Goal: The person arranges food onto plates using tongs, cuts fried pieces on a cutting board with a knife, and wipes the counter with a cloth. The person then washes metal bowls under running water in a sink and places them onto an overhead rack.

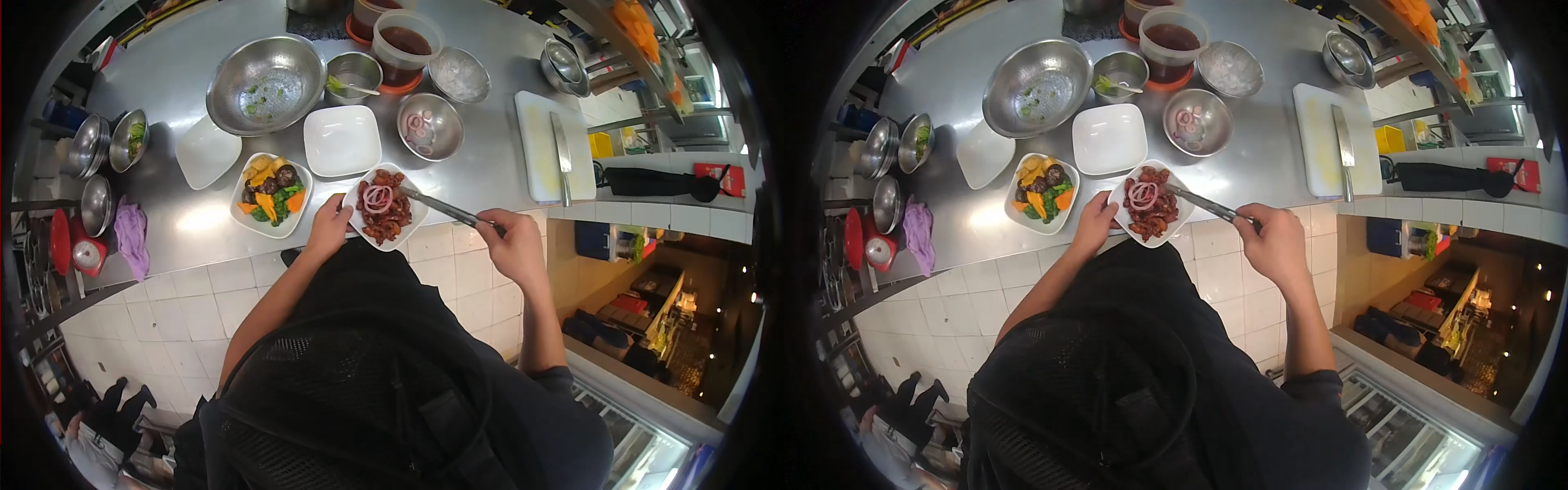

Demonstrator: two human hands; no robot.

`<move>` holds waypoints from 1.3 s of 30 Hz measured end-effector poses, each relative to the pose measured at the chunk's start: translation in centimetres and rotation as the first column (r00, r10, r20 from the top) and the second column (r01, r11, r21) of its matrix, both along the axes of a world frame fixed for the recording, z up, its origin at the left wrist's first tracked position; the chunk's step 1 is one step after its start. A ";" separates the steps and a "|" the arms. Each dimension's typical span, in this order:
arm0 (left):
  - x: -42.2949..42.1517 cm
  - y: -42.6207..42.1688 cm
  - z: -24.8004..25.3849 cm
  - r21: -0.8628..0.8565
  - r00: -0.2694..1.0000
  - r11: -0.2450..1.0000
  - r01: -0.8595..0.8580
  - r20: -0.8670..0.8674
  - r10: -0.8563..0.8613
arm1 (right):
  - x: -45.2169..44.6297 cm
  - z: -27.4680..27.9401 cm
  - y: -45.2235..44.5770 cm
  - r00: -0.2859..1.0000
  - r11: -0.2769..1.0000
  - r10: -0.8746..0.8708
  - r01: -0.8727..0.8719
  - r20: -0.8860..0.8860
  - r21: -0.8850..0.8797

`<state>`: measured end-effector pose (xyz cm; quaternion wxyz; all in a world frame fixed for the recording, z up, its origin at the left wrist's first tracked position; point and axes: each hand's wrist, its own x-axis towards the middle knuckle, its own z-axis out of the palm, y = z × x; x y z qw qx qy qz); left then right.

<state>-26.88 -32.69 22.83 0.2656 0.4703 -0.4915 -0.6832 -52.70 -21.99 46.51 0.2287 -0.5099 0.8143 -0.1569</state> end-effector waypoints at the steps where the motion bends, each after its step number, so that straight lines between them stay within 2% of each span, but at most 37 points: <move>1: 0.0 -0.1 0.2 0.033 1.000 0.999 -0.005 -0.023 0.006 | 0.1 0.6 0.0 1.000 1.000 -0.001 0.001 -0.001 0.002; 4: 0.2 -0.1 0.6 0.079 0.998 0.997 0.004 -0.057 0.000 | 1.0 2.3 -0.1 0.999 0.999 0.029 -0.028 -0.040 0.015; 6: 0.2 -0.3 0.6 0.089 0.998 0.996 0.016 -0.067 -0.010 | 1.5 2.4 0.0 0.969 0.963 0.242 -0.245 -0.045 -0.110; 7: 0.2 -0.3 0.5 0.090 0.998 0.996 0.023 -0.061 -0.018 | 1.7 2.3 0.0 0.970 0.964 0.237 -0.241 -0.045 -0.111; 9: 0.2 -0.3 0.6 0.090 0.998 0.995 0.033 -0.054 -0.028 | 2.2 2.1 -0.2 0.905 0.908 0.391 -0.409 -0.166 -0.095; 13: 0.3 -0.3 0.0 0.108 0.996 0.994 0.028 -0.088 -0.019 | 3.0 1.2 -0.4 0.875 0.903 0.416 -0.429 -0.247 -0.001; 17: 0.4 -0.3 -0.2 0.120 0.995 0.992 0.031 -0.102 -0.019 | 2.5 1.4 -0.2 0.894 0.911 0.384 -0.408 -0.230 -0.065; 19: 0.5 -0.3 0.2 0.115 0.995 0.993 0.026 -0.098 -0.014 | 1.3 1.7 0.3 0.953 0.932 0.281 -0.299 -0.113 -0.206; 20: 0.4 -0.2 0.3 0.109 0.996 0.994 0.022 -0.093 -0.012 | 0.5 1.5 1.0 0.985 0.961 0.171 -0.161 0.027 -0.225; 21: 0.4 -0.2 0.4 0.111 0.995 0.994 0.023 -0.098 -0.013 | -0.4 1.4 1.5 0.985 0.961 0.171 -0.162 0.022 -0.223; 22: 0.4 -0.3 0.4 0.112 0.996 0.993 0.023 -0.086 -0.013 | -1.2 1.3 2.0 0.969 0.986 0.042 -0.002 0.243 -0.164; 23: 0.4 -0.3 0.4 0.112 0.997 0.993 0.023 -0.073 -0.015 | -1.9 1.1 2.4 0.891 0.987 -0.098 0.144 0.443 -0.072; 24: 0.4 -0.3 0.3 0.112 0.997 0.993 0.028 -0.077 -0.020 | -2.5 0.1 2.9 0.822 0.977 -0.120 0.197 0.557 -0.080; 25: 0.5 -0.3 0.3 0.117 0.996 0.993 0.031 -0.086 -0.021 | -3.2 -1.2 3.4 0.823 0.976 -0.125 0.203 0.555 -0.081; 27: 0.4 -0.3 0.1 0.120 0.995 0.992 0.036 -0.098 -0.024 | -4.6 -4.4 4.5 0.530 0.914 -0.373 0.350 0.761 0.205; 28: 0.4 -0.3 0.0 0.119 0.994 0.992 0.035 -0.104 -0.023 | -4.7 -6.1 5.0 0.470 0.897 -0.402 0.373 0.786 0.236; 29: 0.4 -0.4 -0.1 0.117 0.994 0.993 0.032 -0.109 -0.020 | -4.9 -6.9 5.8 0.469 0.898 -0.400 0.374 0.787 0.233; 31: 0.4 -0.4 -0.3 0.114 0.995 0.993 0.027 -0.098 -0.016 | -4.5 -7.2 6.5 0.494 0.846 -0.529 0.376 0.690 0.379; 33: 0.5 -0.4 -0.3 0.119 0.996 0.993 0.025 -0.084 -0.015 | -4.9 -6.0 6.6 0.523 0.844 -0.532 0.387 0.666 0.370; 36: 0.2 -0.2 0.1 0.134 0.991 0.991 0.018 -0.132 0.000 | -6.2 -2.6 5.8 0.694 0.909 -0.418 0.326 0.587 0.261; 37: 0.2 -0.3 0.1 0.136 0.992 0.990 0.020 -0.123 -0.003 | -6.6 -2.3 5.4 0.690 0.907 -0.422 0.332 0.588 0.260; 39: 0.4 -0.4 0.1 0.137 0.993 0.990 0.016 -0.115 -0.001 | -7.5 -1.6 4.3 0.839 0.968 -0.219 0.253 0.498 0.000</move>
